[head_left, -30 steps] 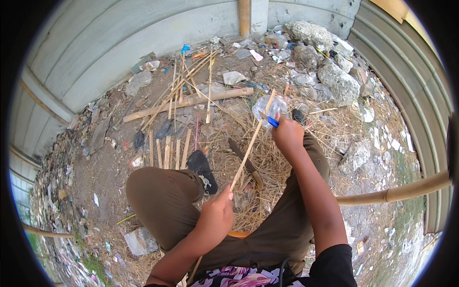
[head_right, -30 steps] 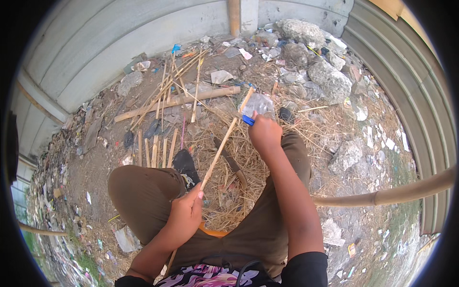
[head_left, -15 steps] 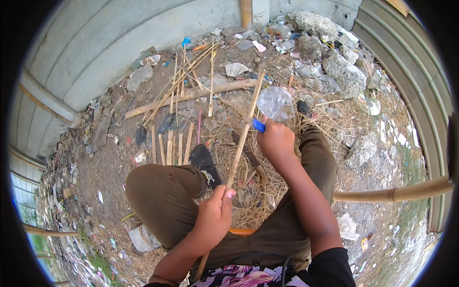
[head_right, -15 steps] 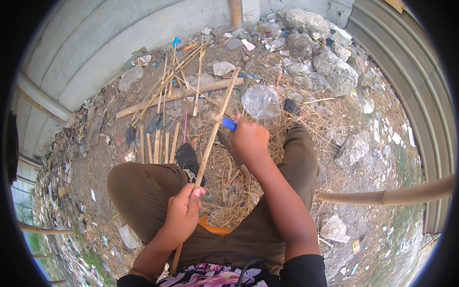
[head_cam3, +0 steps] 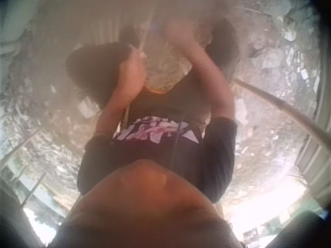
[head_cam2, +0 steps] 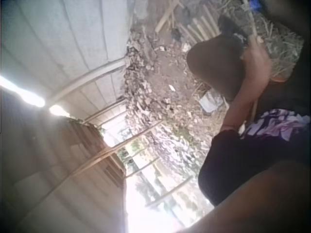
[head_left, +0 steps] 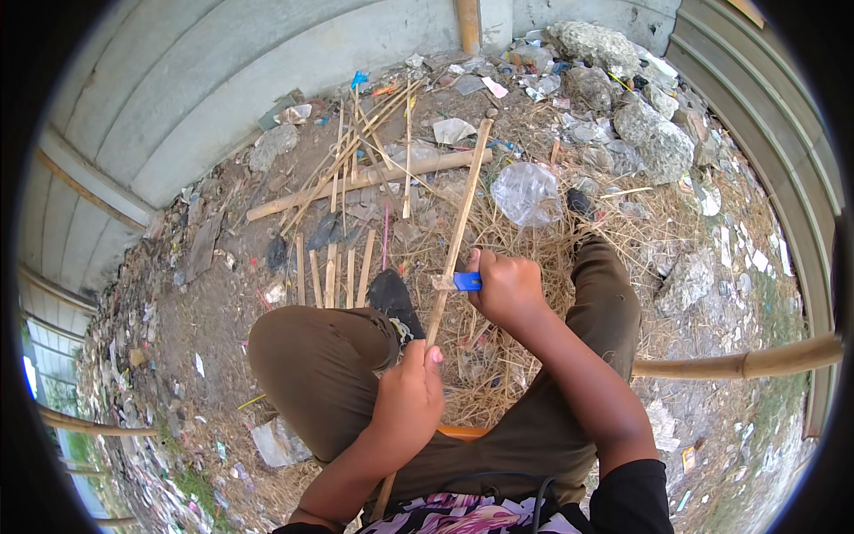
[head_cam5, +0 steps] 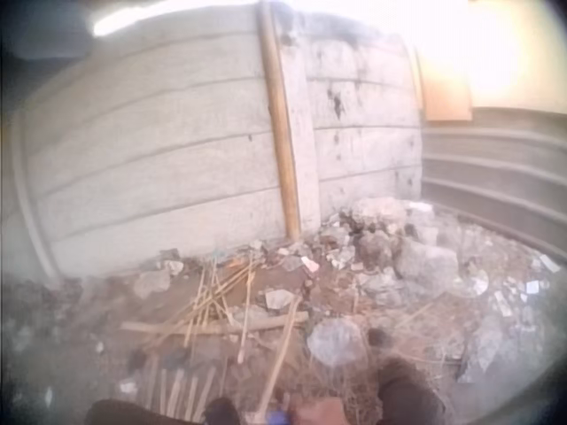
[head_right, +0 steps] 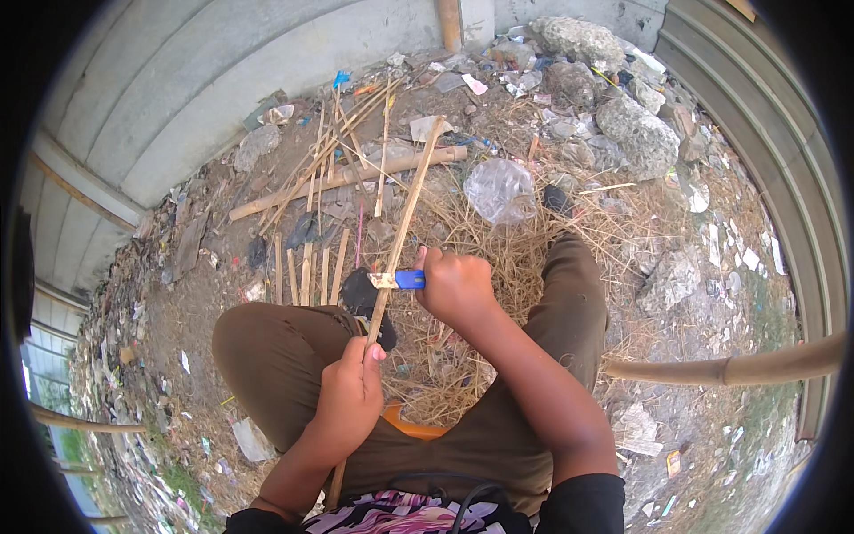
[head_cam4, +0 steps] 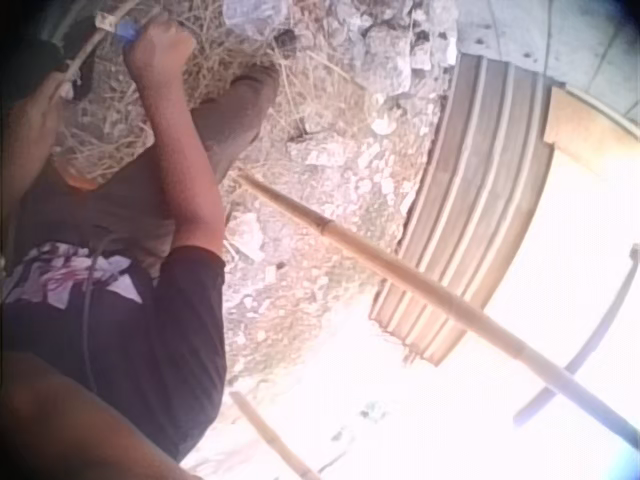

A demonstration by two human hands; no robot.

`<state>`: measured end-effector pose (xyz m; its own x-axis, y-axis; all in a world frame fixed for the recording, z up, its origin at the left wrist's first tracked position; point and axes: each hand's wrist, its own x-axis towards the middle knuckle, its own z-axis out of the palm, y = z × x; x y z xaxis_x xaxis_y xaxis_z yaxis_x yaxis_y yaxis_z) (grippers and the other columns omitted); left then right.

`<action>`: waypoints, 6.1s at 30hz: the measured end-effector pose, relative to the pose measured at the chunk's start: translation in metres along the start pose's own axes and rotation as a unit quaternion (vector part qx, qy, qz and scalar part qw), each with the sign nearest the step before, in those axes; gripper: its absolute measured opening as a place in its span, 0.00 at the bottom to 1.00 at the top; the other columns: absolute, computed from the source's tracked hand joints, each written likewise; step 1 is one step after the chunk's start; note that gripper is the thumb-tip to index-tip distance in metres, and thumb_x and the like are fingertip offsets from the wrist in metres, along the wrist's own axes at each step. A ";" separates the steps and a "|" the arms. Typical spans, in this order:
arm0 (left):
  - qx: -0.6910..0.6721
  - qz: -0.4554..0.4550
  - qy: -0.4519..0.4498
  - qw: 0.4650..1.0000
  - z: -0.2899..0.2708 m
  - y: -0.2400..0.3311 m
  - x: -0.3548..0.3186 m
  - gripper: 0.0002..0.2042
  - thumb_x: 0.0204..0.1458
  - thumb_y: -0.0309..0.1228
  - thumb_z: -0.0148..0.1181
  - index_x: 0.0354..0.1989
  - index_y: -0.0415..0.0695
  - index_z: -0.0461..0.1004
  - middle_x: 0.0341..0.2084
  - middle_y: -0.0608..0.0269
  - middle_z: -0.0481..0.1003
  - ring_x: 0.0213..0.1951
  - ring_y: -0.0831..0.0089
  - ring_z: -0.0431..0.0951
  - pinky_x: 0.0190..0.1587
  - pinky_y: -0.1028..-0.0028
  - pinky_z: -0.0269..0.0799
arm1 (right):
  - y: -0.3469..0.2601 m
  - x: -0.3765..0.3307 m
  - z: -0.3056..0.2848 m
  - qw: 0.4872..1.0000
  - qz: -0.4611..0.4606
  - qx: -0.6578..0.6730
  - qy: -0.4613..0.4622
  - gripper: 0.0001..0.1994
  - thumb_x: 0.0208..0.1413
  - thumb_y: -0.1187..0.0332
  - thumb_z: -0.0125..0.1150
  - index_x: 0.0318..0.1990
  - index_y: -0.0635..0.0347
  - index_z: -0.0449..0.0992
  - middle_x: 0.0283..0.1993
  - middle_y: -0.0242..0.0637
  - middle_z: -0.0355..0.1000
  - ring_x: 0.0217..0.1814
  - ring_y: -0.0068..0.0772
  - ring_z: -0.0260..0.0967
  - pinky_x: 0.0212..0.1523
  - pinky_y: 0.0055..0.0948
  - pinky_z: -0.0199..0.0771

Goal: The person sits on the ground and uses a knife to sharpen and smooth thin bamboo sticks. They hold the sticks with one hand and scrape the blade along the length to remove rough edges and create a pointed tip.

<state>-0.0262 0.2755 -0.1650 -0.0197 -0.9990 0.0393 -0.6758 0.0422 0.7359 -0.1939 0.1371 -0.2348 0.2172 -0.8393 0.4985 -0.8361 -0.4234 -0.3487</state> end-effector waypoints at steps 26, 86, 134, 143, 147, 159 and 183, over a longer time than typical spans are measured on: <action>-0.081 -0.104 -0.123 0.984 -0.031 -0.001 -0.066 0.11 0.69 0.32 0.48 0.37 0.37 0.72 0.16 0.63 0.71 0.19 0.78 0.71 0.25 0.74 0.66 | 0.058 0.052 0.013 0.962 0.264 0.064 -0.044 0.13 0.57 0.65 0.56 0.24 0.62 0.76 0.21 0.48 0.74 0.23 0.49 0.75 0.27 0.45 0.74; -0.406 -0.227 -0.098 0.880 -0.004 0.001 -0.034 0.18 0.71 0.46 0.44 0.32 0.46 0.62 0.19 0.74 0.57 0.16 0.88 0.52 0.17 0.81 0.48 | -0.009 0.005 0.007 0.986 -0.052 0.037 0.151 0.14 0.55 0.72 0.63 0.19 0.55 0.68 0.16 0.36 0.67 0.13 0.39 0.67 0.14 0.36 0.66; -0.425 -0.219 -0.068 0.876 -0.010 -0.003 -0.036 0.18 0.71 0.45 0.44 0.32 0.46 0.63 0.18 0.76 0.54 0.15 0.89 0.49 0.17 0.82 0.44 | -0.035 -0.002 0.007 0.979 -0.140 0.045 0.143 0.15 0.55 0.71 0.65 0.20 0.55 0.66 0.15 0.34 0.65 0.12 0.37 0.66 0.16 0.34 0.68; -0.419 -0.232 -0.096 0.872 -0.003 -0.006 -0.043 0.19 0.71 0.45 0.44 0.31 0.45 0.64 0.16 0.75 0.58 0.15 0.87 0.56 0.17 0.82 0.53 | -0.006 0.019 0.007 0.990 0.011 0.056 0.131 0.10 0.57 0.69 0.62 0.23 0.54 0.72 0.18 0.39 0.71 0.16 0.44 0.71 0.18 0.41 0.71; -0.398 -0.229 -0.100 0.883 -0.003 -0.004 -0.042 0.19 0.71 0.45 0.44 0.31 0.45 0.64 0.17 0.75 0.58 0.15 0.87 0.56 0.17 0.81 0.53 | -0.001 0.019 0.011 0.992 0.018 0.022 0.125 0.08 0.56 0.69 0.63 0.25 0.53 0.74 0.19 0.39 0.72 0.18 0.44 0.72 0.19 0.41 0.71; -0.294 -0.170 -0.112 0.934 0.009 -0.012 -0.051 0.19 0.71 0.45 0.44 0.31 0.44 0.65 0.17 0.73 0.61 0.15 0.86 0.59 0.17 0.81 0.57 | 0.036 0.048 0.004 0.984 0.167 0.023 0.065 0.04 0.49 0.66 0.66 0.31 0.53 0.81 0.26 0.43 0.78 0.27 0.49 0.78 0.29 0.45 0.77; -0.403 -0.204 -0.047 0.891 -0.004 -0.011 -0.039 0.16 0.71 0.39 0.48 0.32 0.42 0.67 0.16 0.76 0.59 0.19 0.89 0.56 0.21 0.82 0.50 | -0.030 -0.007 -0.016 0.989 -0.106 0.073 0.071 0.12 0.52 0.69 0.66 0.20 0.55 0.71 0.16 0.36 0.67 0.14 0.40 0.68 0.15 0.37 0.68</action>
<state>-0.0152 0.3143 -0.1720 0.0187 -0.9280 -0.3721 0.1066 -0.3682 0.9236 -0.1780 0.1610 -0.2146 0.2973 -0.6744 0.6759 -0.6960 -0.6377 -0.3301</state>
